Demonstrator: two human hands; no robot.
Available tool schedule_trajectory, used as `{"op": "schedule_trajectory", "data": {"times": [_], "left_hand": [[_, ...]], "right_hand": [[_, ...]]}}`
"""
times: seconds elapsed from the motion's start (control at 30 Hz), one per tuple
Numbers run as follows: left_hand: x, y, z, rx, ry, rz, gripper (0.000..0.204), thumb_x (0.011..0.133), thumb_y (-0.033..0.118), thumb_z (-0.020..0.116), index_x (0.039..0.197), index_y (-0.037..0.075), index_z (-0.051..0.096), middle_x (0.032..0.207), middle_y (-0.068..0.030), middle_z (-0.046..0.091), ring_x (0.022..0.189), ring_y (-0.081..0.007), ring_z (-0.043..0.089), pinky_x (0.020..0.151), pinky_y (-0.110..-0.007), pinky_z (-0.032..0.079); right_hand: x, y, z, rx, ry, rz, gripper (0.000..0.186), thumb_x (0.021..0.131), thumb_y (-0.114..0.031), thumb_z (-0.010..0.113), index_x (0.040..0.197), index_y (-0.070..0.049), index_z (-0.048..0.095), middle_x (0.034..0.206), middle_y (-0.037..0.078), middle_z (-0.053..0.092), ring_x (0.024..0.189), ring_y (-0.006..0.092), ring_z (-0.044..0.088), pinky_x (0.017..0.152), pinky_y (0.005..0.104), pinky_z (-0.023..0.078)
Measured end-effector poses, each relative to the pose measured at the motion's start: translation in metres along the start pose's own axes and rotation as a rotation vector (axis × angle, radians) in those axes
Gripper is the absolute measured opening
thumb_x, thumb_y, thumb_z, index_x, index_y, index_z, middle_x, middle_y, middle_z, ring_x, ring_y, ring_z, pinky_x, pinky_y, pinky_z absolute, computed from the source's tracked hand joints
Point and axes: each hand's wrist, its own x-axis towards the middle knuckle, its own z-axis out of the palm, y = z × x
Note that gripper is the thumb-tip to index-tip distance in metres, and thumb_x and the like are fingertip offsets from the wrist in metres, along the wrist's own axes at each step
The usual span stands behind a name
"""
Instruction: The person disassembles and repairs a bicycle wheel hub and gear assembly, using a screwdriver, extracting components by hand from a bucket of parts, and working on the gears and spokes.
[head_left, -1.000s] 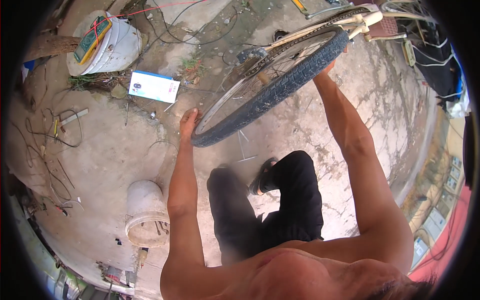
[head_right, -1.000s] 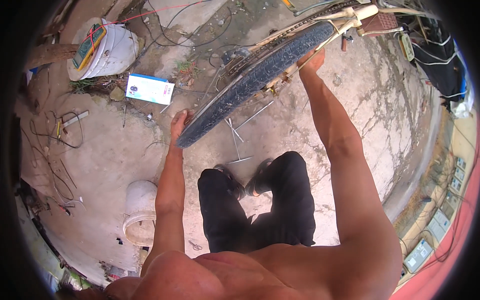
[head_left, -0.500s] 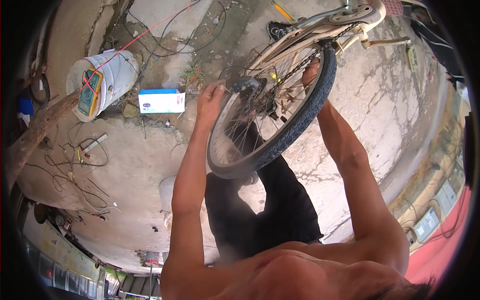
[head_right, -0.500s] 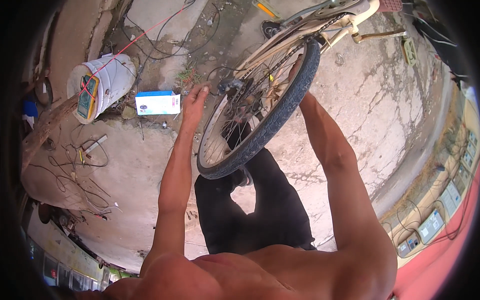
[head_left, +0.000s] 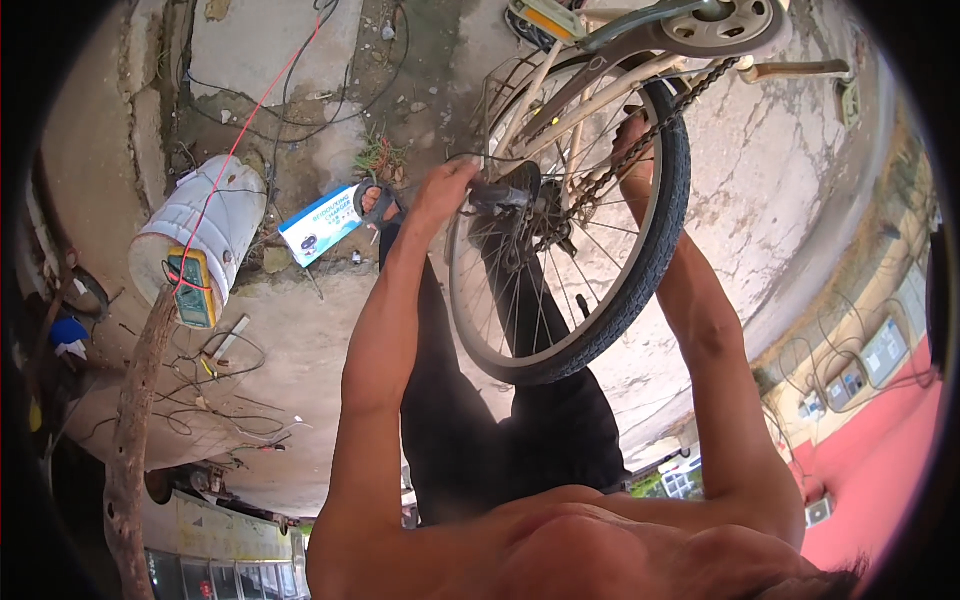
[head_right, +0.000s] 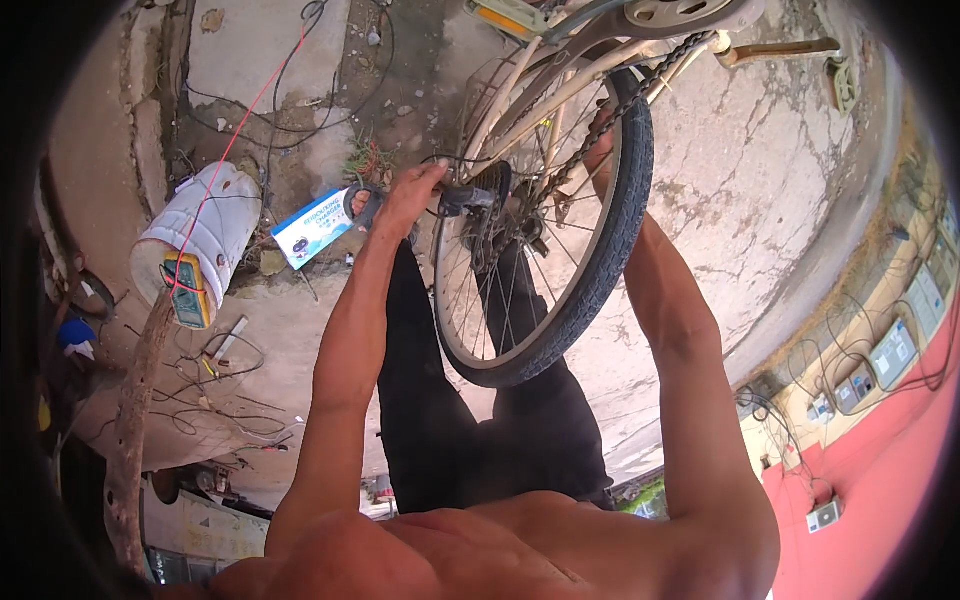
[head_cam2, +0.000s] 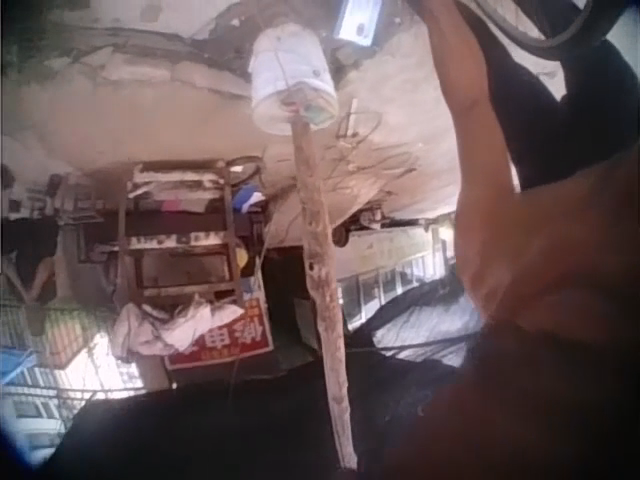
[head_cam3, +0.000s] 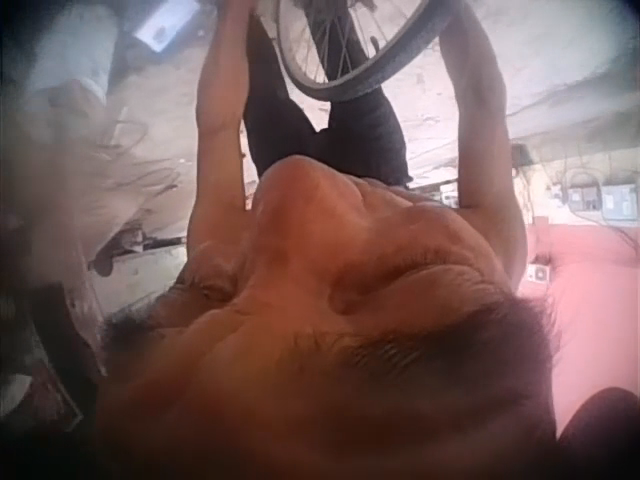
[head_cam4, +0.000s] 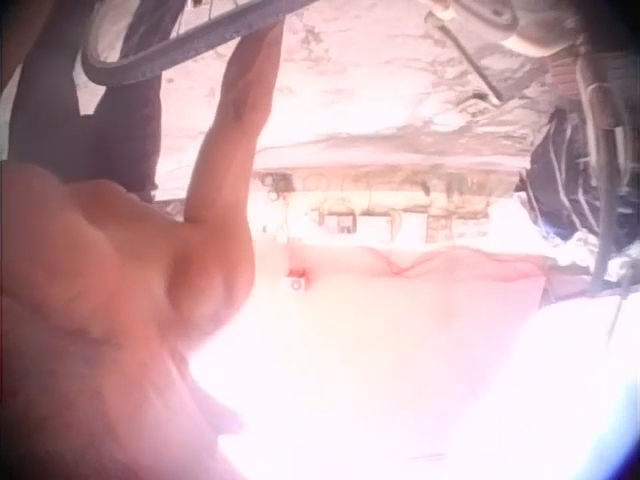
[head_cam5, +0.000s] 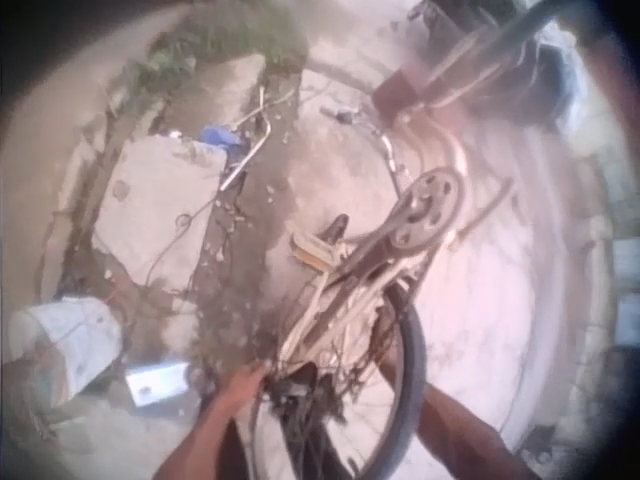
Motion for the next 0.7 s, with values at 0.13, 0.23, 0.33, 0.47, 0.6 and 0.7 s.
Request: {"op": "schedule_trajectory", "data": {"times": [0.13,0.23,0.33,0.47,0.6,0.7], "left_hand": [[0.007,-0.006,0.019,-0.199,-0.097,-0.093,0.038,0.102,0.033,0.059,0.096,-0.002,0.074,0.086,-0.0054,0.071,0.081,-0.0159,0.062,0.074,-0.032,0.048],[-0.009,-0.024,-0.001,-0.17,-0.055,-0.053,0.034,0.102,0.028,0.059,0.098,-0.002,0.073,0.088,-0.0052,0.072,0.082,-0.0158,0.064,0.077,-0.031,0.049],[-0.019,-0.023,0.003,-0.196,0.043,-0.001,0.027,0.102,0.022,0.061,0.101,-0.002,0.073,0.093,-0.0061,0.071,0.082,-0.0156,0.064,0.08,-0.03,0.05],[-0.039,-0.015,0.011,-0.161,0.103,0.073,0.017,0.1,0.011,0.063,0.109,-0.001,0.07,0.099,-0.0062,0.07,0.09,-0.0162,0.066,0.085,-0.029,0.051],[-0.062,0.0,0.025,0.012,0.239,0.211,0.022,0.094,0.003,0.065,0.115,-0.001,0.068,0.109,-0.0125,0.068,0.095,-0.0211,0.068,0.085,-0.032,0.053],[-0.067,0.011,0.033,0.005,0.294,0.213,0.023,0.093,0.002,0.064,0.115,0.001,0.068,0.113,-0.0136,0.067,0.095,-0.0211,0.068,0.079,-0.03,0.055]], "right_hand": [[0.001,-0.002,-0.034,-0.438,-0.04,-0.225,0.025,0.1,-0.006,0.05,0.121,-0.004,0.062,0.073,0.003,0.057,0.061,0.0145,0.055,0.055,0.0304,0.044],[-0.019,-0.006,-0.002,-0.259,-0.038,-0.082,0.021,0.101,-0.008,0.053,0.119,-0.004,0.063,0.071,0.001,0.056,0.059,0.012,0.053,0.053,0.0283,0.043],[-0.013,-0.032,0.011,0.347,0.137,0.3,0.021,0.104,-0.022,0.059,0.111,-0.003,0.064,0.071,-0.001,0.056,0.059,0.0095,0.051,0.052,0.026,0.039],[-0.012,-0.047,0.004,0.36,0.122,0.232,0.025,0.105,-0.03,0.061,0.1,-0.006,0.061,0.071,-0.002,0.055,0.06,0.0073,0.048,0.053,0.0242,0.037],[-0.013,-0.035,0.001,0.037,0.06,0.019,0.022,0.106,-0.025,0.057,0.097,-0.004,0.057,0.069,0.002,0.054,0.058,0.0105,0.049,0.053,0.0266,0.039],[-0.011,-0.044,-0.003,0.043,0.046,0.083,0.031,0.109,-0.027,0.05,0.089,-0.004,0.057,0.068,0.001,0.054,0.058,0.0108,0.048,0.052,0.0277,0.04]]}}
